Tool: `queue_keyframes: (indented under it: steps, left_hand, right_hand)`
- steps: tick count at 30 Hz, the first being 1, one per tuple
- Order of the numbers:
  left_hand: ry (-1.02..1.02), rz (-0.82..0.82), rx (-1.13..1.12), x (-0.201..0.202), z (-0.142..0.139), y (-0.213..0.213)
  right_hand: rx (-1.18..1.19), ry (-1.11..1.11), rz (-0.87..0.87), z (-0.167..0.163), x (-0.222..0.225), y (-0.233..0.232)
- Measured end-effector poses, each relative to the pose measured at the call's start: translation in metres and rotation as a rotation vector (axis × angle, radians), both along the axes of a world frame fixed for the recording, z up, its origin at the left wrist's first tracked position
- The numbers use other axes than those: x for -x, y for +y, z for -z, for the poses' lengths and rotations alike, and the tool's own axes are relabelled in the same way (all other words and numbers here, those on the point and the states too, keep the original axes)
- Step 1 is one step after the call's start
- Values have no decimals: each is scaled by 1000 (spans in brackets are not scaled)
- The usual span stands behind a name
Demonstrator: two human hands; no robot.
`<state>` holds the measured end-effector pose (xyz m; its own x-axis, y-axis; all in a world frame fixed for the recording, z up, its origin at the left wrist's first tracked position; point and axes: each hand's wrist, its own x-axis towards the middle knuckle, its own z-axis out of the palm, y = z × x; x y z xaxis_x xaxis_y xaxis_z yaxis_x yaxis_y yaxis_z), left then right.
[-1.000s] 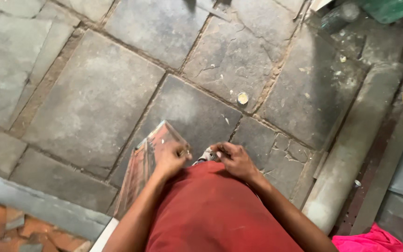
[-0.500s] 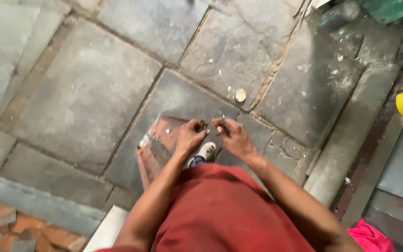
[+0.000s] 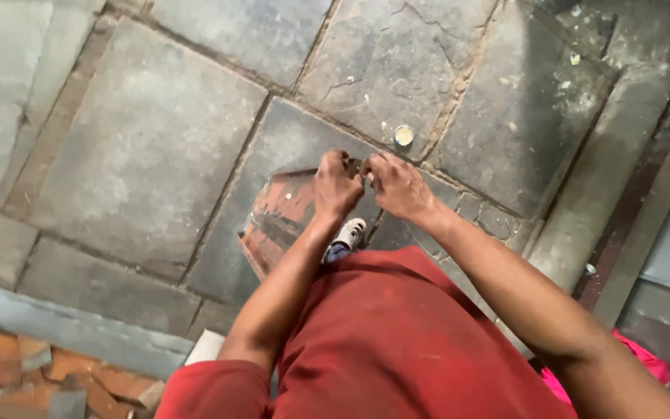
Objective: The person uses a small metal tool to scrape the edges and surfaces of rectangular metal frames. They repeatedly pick up frames from a stack, scrape them, and place them back down, working on multiple frames in sequence.
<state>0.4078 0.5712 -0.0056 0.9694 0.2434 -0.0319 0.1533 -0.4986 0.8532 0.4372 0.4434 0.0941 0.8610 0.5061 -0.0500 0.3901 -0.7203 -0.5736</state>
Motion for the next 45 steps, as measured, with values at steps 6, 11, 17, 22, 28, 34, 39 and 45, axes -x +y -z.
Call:
queue_keyframes:
  steps: [6,11,17,22,28,34,39,45]
  left_hand:
    - [-310,308,-26,-3,-1,-34]
    - [-244,424,-171,-7,4,-45]
    - [-226,500,-224,-1,10,-52]
    - [-254,515,-262,-6,19,-45]
    - [-215,522,-255,-13,27,-38]
    - [-237,523,-263,-16,24,-33]
    - [-229,472,-270,-23,16,-23]
    - [-236,443,-252,-27,18,-21]
  right_hand:
    - [17,-23,131,-19,-3,-20]
    - [177,51,353,-32,-1,-44]
    - [68,61,548,0,0,-45]
    - [114,-117,317,7,11,-73]
    - [294,-295,-70,2,7,-79]
    - [57,567,635,15,-7,-38]
    - [297,-247,6,-15,-18,-71]
    - [391,-283,-319,-18,-40,-71]
